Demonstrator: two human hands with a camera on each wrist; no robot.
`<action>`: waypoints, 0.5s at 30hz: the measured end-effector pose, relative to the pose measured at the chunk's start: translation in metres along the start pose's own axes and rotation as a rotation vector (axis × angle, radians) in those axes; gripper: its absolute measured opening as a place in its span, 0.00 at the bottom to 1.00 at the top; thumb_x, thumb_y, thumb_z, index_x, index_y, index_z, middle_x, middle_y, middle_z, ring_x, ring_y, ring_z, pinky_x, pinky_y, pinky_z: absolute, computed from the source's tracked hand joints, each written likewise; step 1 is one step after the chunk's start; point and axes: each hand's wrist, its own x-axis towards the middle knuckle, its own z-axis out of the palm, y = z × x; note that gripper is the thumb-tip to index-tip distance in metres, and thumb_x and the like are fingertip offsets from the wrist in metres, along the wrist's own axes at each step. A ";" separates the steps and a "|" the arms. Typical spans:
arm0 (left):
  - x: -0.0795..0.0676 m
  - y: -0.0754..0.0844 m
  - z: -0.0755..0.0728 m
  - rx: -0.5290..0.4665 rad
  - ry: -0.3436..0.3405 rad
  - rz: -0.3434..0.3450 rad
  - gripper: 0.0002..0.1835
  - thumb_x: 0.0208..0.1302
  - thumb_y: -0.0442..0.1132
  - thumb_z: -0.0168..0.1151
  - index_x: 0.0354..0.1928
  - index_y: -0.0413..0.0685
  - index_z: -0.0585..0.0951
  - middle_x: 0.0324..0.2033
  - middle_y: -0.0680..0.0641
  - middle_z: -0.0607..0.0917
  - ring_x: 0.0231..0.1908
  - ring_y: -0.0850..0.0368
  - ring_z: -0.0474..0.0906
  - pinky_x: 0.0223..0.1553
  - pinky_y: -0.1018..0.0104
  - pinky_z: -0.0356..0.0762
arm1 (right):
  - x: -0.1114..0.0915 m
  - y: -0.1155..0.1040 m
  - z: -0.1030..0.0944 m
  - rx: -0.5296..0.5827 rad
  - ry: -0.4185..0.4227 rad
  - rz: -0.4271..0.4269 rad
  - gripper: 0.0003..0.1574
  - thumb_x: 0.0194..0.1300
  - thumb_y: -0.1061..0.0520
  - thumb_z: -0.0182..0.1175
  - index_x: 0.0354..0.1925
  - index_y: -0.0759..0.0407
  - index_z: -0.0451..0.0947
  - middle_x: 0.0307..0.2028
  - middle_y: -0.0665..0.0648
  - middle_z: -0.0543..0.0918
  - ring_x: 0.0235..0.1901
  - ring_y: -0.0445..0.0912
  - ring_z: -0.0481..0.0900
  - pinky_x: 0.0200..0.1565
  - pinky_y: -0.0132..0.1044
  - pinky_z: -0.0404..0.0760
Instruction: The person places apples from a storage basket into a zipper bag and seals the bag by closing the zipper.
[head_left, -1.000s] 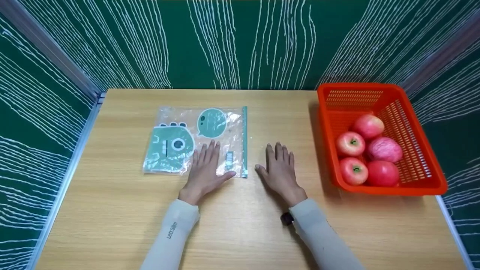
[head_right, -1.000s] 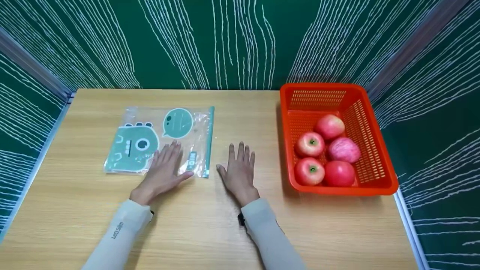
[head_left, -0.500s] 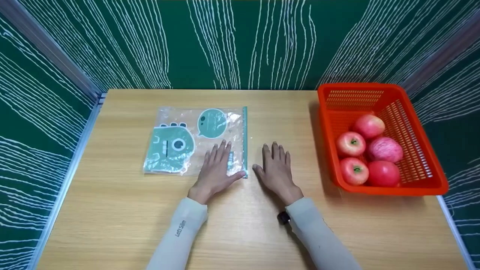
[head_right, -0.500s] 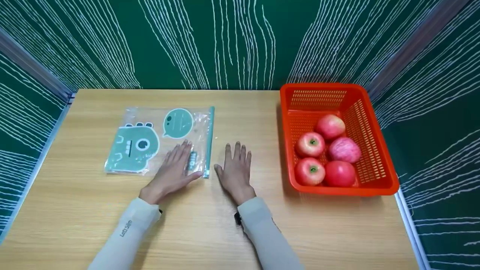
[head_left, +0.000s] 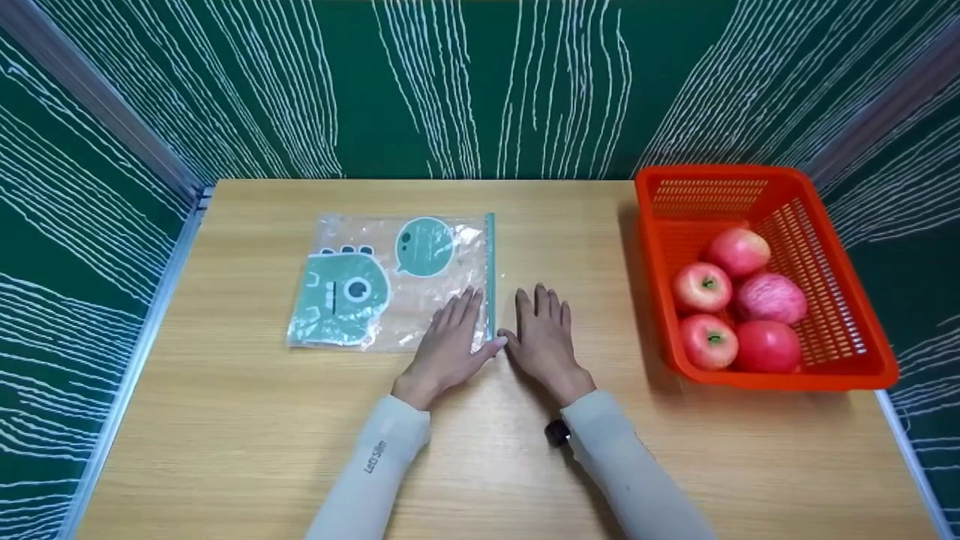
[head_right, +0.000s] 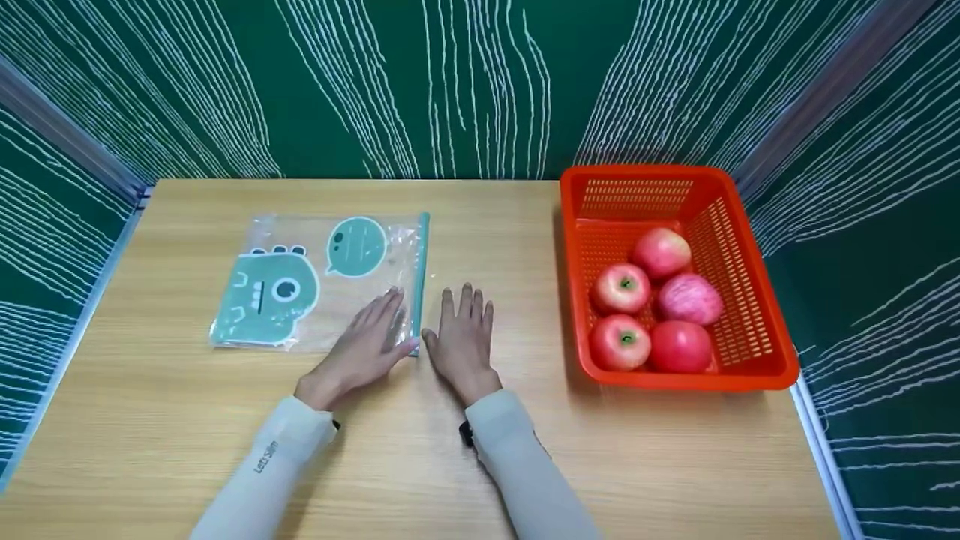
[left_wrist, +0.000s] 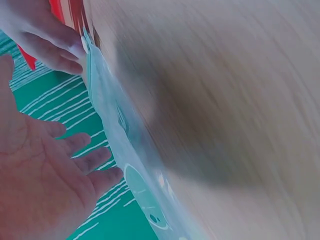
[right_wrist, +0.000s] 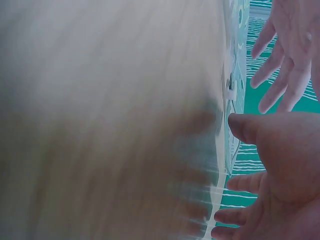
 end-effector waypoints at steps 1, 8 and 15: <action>0.000 0.001 0.001 -0.012 0.005 0.006 0.47 0.80 0.66 0.46 0.85 0.41 0.47 0.84 0.38 0.48 0.83 0.37 0.43 0.83 0.42 0.42 | 0.000 0.000 0.000 -0.001 0.002 -0.002 0.49 0.74 0.45 0.65 0.80 0.67 0.58 0.79 0.77 0.54 0.79 0.72 0.48 0.79 0.68 0.44; 0.002 0.004 0.004 -0.078 0.011 0.028 0.41 0.84 0.58 0.42 0.83 0.35 0.51 0.82 0.34 0.53 0.82 0.37 0.47 0.83 0.47 0.45 | 0.001 -0.002 0.003 0.000 0.049 -0.039 0.46 0.73 0.49 0.67 0.77 0.68 0.62 0.76 0.78 0.58 0.77 0.74 0.53 0.77 0.70 0.50; 0.004 0.004 0.009 -0.163 -0.011 -0.018 0.40 0.85 0.58 0.40 0.84 0.37 0.49 0.82 0.36 0.54 0.82 0.39 0.47 0.82 0.45 0.50 | 0.001 -0.005 0.006 0.028 0.096 -0.078 0.41 0.72 0.53 0.67 0.74 0.69 0.67 0.74 0.77 0.63 0.76 0.74 0.57 0.76 0.71 0.54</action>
